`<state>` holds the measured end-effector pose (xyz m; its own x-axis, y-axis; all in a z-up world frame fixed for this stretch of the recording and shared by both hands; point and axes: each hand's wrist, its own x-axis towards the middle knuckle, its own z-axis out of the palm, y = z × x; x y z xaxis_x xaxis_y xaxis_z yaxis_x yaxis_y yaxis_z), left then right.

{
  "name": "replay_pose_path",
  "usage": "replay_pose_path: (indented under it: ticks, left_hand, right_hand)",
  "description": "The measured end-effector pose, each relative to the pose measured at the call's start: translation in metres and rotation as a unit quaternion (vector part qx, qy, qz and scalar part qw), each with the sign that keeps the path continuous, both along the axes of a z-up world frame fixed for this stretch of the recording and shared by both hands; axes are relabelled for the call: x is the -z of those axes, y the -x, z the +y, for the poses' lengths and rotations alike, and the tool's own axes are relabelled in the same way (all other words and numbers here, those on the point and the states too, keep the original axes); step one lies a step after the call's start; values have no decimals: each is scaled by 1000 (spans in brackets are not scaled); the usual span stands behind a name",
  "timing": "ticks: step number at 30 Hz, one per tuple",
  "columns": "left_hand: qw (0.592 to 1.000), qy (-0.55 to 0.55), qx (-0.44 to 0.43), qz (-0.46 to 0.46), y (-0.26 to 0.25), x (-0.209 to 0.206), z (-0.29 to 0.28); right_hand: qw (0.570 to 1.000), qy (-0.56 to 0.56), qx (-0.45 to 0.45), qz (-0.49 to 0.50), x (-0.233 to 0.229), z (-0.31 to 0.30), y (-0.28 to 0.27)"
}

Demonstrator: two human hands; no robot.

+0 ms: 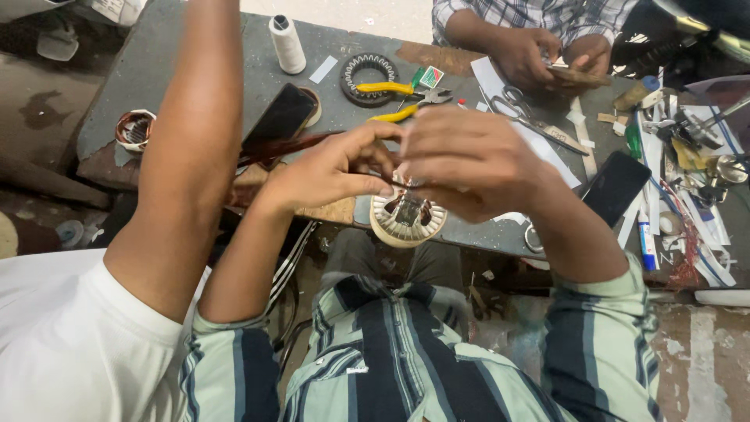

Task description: The person winds copper wire around a motor stator core, carefully threading the wire through slots and adjusting its position. The person also handles a small white paper or tape piece to secure the winding.

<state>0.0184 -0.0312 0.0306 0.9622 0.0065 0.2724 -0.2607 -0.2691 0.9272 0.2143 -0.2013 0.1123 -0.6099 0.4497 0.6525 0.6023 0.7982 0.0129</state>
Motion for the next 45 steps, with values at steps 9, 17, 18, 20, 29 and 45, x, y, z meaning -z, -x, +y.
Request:
replay_pose_path:
  ticks: [9,17,18,20,29,45]
  left_hand:
    - [935,-254,-243,-48,-12,-5,-25]
    - [948,-223,-228,-20,-11,-14,-30]
    - [951,-212,-225,-6,-9,-13,-29]
    - [948,-215,-234,-2,-5,-8,-28]
    - [894,-275,-349,60,36,37,-20]
    - [904,-324,-278,17,15,59,-38]
  right_hand:
    - [945,-36,268,-186,25,-25,-15]
    - [945,-29,240,-220,33,-13,-26]
    - [947,-35,241,-208,36,-14,-26]
    - [952,-43,241,-182,46,-18,-28]
    - [819,40,242,519,181,-68,-7]
    - [837,245,283,398,213,-29,8]
